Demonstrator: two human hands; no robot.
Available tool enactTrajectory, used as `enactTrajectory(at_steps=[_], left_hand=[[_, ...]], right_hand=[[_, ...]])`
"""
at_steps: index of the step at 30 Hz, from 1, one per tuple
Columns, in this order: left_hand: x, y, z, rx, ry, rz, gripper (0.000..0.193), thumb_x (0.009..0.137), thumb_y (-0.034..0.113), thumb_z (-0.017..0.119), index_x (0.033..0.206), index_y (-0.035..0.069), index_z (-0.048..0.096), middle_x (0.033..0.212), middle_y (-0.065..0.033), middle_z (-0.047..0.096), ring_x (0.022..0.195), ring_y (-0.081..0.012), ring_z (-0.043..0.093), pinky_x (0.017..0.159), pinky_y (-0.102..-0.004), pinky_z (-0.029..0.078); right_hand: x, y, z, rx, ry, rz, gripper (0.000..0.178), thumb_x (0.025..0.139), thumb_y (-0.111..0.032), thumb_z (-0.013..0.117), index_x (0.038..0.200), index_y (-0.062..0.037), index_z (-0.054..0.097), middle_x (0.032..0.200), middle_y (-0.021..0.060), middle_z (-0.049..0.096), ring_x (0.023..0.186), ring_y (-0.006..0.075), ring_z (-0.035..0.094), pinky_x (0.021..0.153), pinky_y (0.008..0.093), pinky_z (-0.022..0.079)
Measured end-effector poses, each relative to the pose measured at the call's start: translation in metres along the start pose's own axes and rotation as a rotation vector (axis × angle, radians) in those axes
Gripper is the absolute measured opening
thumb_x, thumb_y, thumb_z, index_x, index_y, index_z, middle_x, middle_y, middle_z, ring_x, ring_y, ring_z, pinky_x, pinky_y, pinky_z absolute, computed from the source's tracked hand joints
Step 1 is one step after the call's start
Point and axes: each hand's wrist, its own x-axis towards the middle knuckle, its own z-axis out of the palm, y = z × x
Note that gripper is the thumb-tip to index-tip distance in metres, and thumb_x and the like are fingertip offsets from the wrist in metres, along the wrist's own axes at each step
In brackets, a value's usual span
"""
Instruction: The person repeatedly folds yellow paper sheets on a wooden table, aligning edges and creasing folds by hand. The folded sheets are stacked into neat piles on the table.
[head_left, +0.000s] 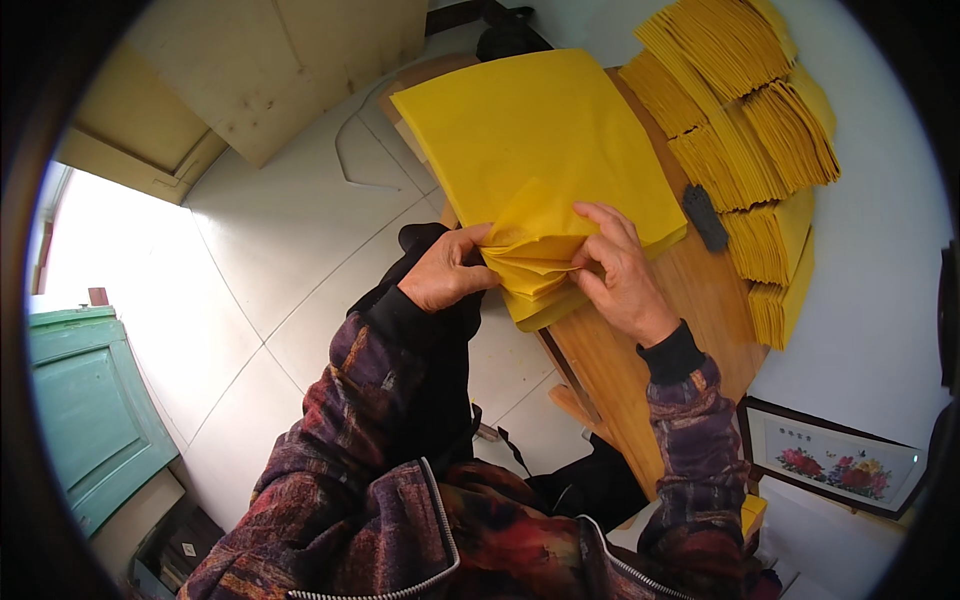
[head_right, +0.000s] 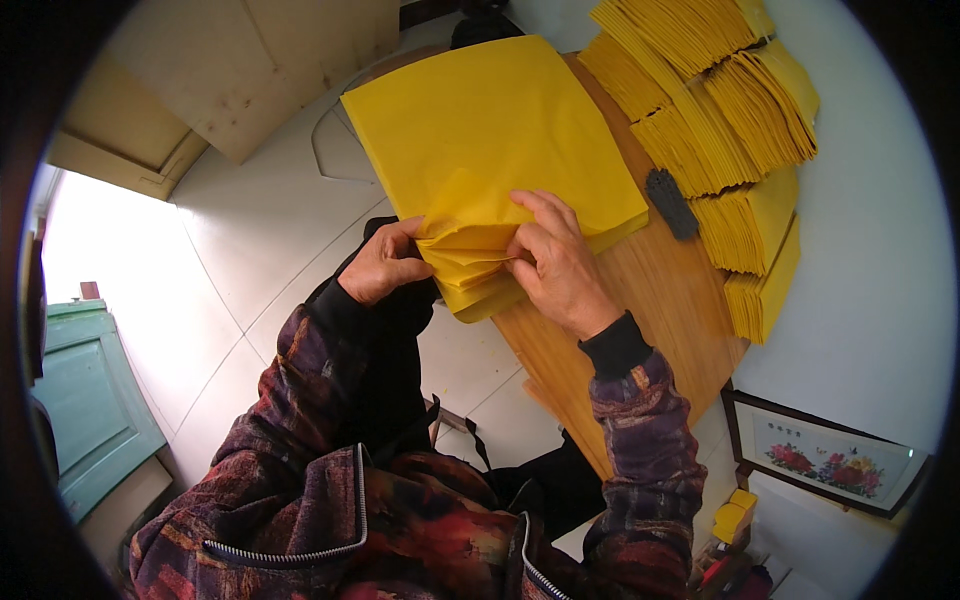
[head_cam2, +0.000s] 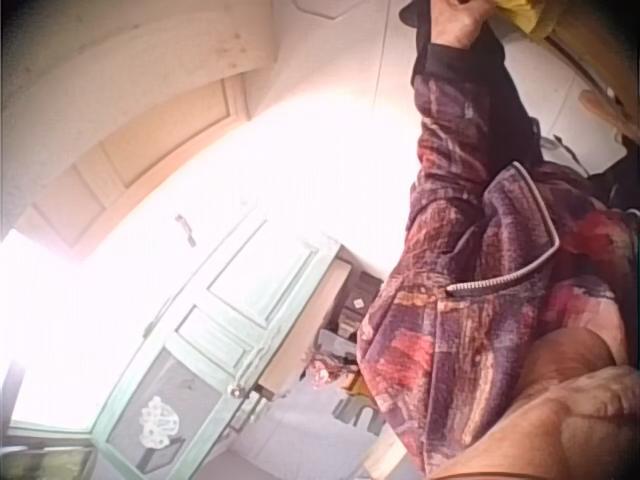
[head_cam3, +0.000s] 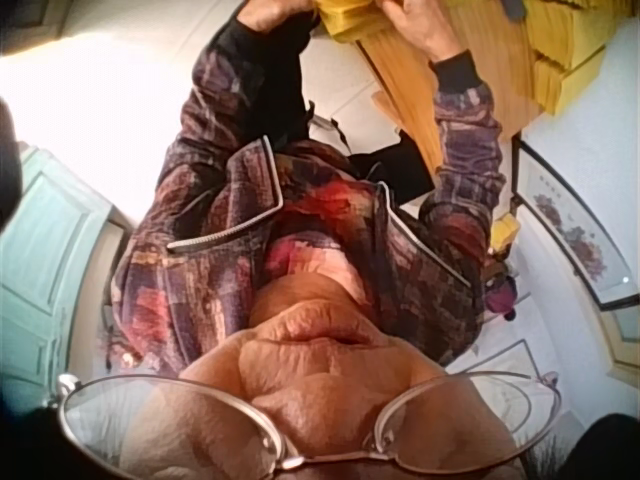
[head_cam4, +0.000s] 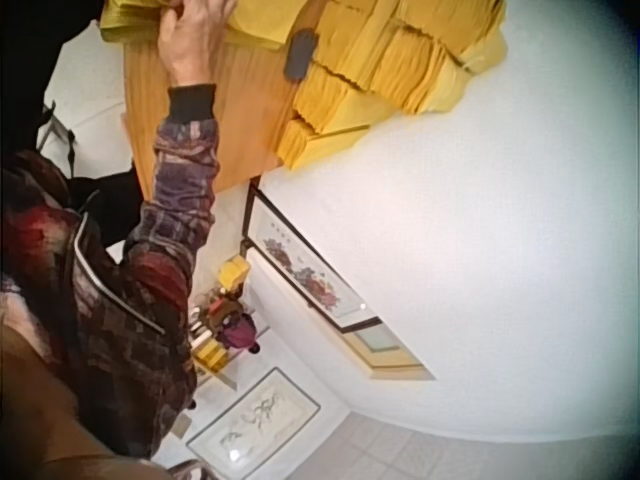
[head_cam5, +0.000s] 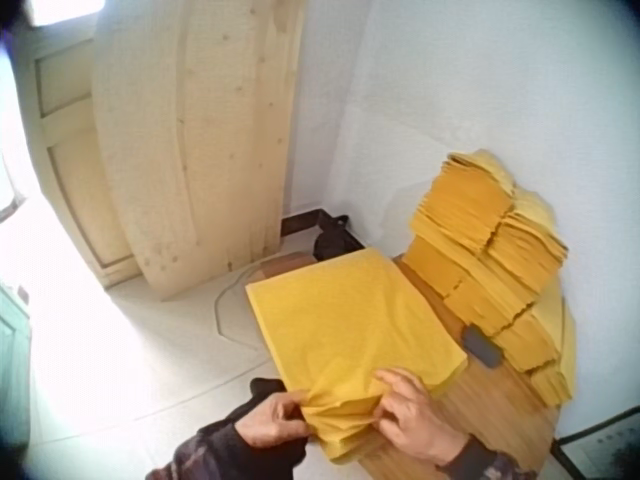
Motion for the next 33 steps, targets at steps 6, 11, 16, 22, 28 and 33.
enactTrajectory(at_steps=[6,11,16,22,28,33], left_hand=[[0.005,-0.013,0.000,0.039,0.089,0.047,0.033,0.090,0.010,0.058,0.120,-0.006,0.056,0.111,-0.0070,0.064,0.101,-0.0147,0.060,0.093,-0.0282,0.046],[0.011,-0.028,-0.003,0.123,0.186,0.123,0.032,0.098,0.026,0.055,0.104,-0.004,0.064,0.090,-0.0004,0.065,0.084,-0.0071,0.055,0.076,-0.0235,0.047],[0.012,-0.032,-0.003,0.141,0.241,0.089,0.033,0.098,0.027,0.055,0.101,-0.004,0.065,0.086,0.0017,0.064,0.079,-0.0057,0.052,0.071,-0.0231,0.045],[0.012,-0.031,-0.001,0.089,0.241,0.100,0.034,0.098,0.028,0.055,0.102,-0.004,0.065,0.086,0.0010,0.064,0.080,-0.0061,0.053,0.072,-0.0231,0.045],[0.010,-0.027,-0.002,0.110,0.217,0.100,0.035,0.098,0.027,0.054,0.106,-0.005,0.063,0.092,-0.0018,0.066,0.086,-0.0080,0.056,0.078,-0.0243,0.046],[0.009,-0.025,-0.002,0.125,0.191,0.077,0.032,0.099,0.023,0.052,0.110,-0.005,0.062,0.100,-0.0033,0.066,0.092,-0.0090,0.059,0.084,-0.0246,0.047]], right_hand=[[0.004,-0.002,-0.001,-0.021,0.017,-0.026,0.014,0.074,0.000,0.066,0.080,-0.0012,0.054,0.132,0.0185,0.048,0.126,0.0380,0.040,0.102,0.0428,0.037],[-0.010,-0.008,0.006,-0.119,0.203,-0.055,0.027,0.073,-0.006,0.073,0.096,-0.0041,0.059,0.135,0.0166,0.044,0.127,0.0365,0.039,0.102,0.0442,0.037],[-0.028,-0.005,0.013,-0.307,0.193,-0.189,0.024,0.075,-0.007,0.072,0.097,-0.0069,0.064,0.140,0.0093,0.042,0.131,0.0334,0.036,0.104,0.0431,0.037],[-0.023,-0.003,0.016,-0.324,0.097,-0.210,0.004,0.079,-0.004,0.066,0.083,-0.0053,0.064,0.140,0.0067,0.044,0.132,0.0330,0.034,0.105,0.0420,0.036],[-0.012,-0.008,0.008,-0.196,0.045,-0.139,0.007,0.078,-0.002,0.065,0.078,-0.0027,0.059,0.137,0.0121,0.046,0.131,0.0369,0.035,0.105,0.0438,0.036],[-0.005,-0.008,0.005,-0.106,0.014,-0.074,0.011,0.075,0.003,0.065,0.076,-0.0033,0.056,0.136,0.0145,0.047,0.132,0.0388,0.034,0.105,0.0444,0.034]])
